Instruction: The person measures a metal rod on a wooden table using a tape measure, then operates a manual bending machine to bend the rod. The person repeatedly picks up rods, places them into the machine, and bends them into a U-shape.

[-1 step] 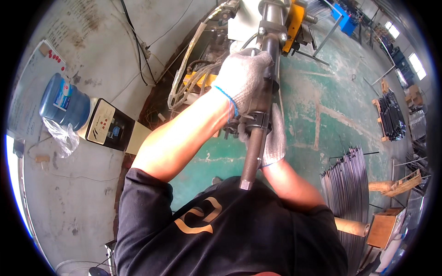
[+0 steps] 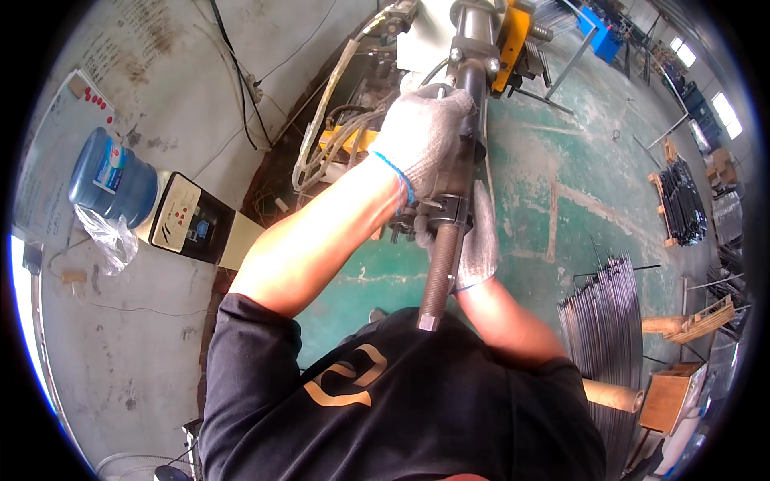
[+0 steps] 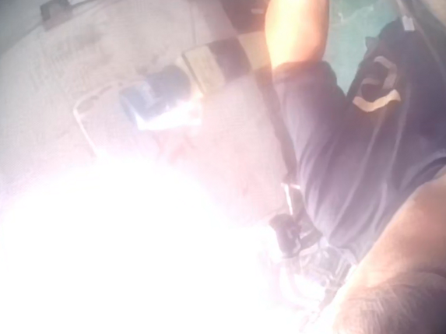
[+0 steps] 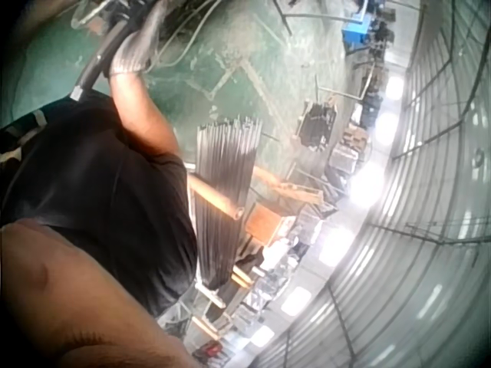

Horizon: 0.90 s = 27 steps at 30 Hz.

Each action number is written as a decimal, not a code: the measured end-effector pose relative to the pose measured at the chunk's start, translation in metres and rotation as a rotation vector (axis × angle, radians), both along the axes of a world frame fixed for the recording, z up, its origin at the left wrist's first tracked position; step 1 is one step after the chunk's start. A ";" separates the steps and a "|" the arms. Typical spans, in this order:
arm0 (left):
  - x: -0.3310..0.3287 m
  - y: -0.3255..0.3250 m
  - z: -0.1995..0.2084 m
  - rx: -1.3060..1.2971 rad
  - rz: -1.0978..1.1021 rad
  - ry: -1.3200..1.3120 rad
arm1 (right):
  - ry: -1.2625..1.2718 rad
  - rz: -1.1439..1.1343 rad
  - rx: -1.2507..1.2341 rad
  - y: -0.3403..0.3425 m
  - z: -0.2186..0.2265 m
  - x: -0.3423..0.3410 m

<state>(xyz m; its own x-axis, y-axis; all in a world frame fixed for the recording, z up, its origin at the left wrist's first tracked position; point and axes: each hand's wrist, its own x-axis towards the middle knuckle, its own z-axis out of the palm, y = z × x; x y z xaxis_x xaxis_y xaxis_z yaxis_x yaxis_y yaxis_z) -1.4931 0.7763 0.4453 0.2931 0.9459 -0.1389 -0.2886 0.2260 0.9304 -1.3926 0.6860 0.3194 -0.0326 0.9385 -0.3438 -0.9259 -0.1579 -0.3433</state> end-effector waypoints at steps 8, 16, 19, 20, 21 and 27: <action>0.007 0.000 -0.019 0.268 0.146 0.024 | 0.080 -0.014 0.098 0.000 -0.005 0.002; 0.019 0.000 -0.010 0.235 0.181 0.018 | -0.118 0.002 -0.019 -0.007 0.026 -0.006; 0.025 -0.010 0.004 0.192 0.193 -0.010 | -0.201 -0.009 0.000 -0.009 0.025 -0.007; 0.024 -0.017 0.006 0.151 0.195 -0.054 | -0.246 -0.034 0.031 -0.007 0.020 -0.007; 0.025 -0.020 0.007 0.110 0.197 -0.097 | -0.272 -0.053 0.027 -0.007 0.018 -0.004; 0.011 -0.016 -0.004 0.105 0.177 -0.081 | -0.301 -0.081 -0.081 -0.004 0.010 -0.003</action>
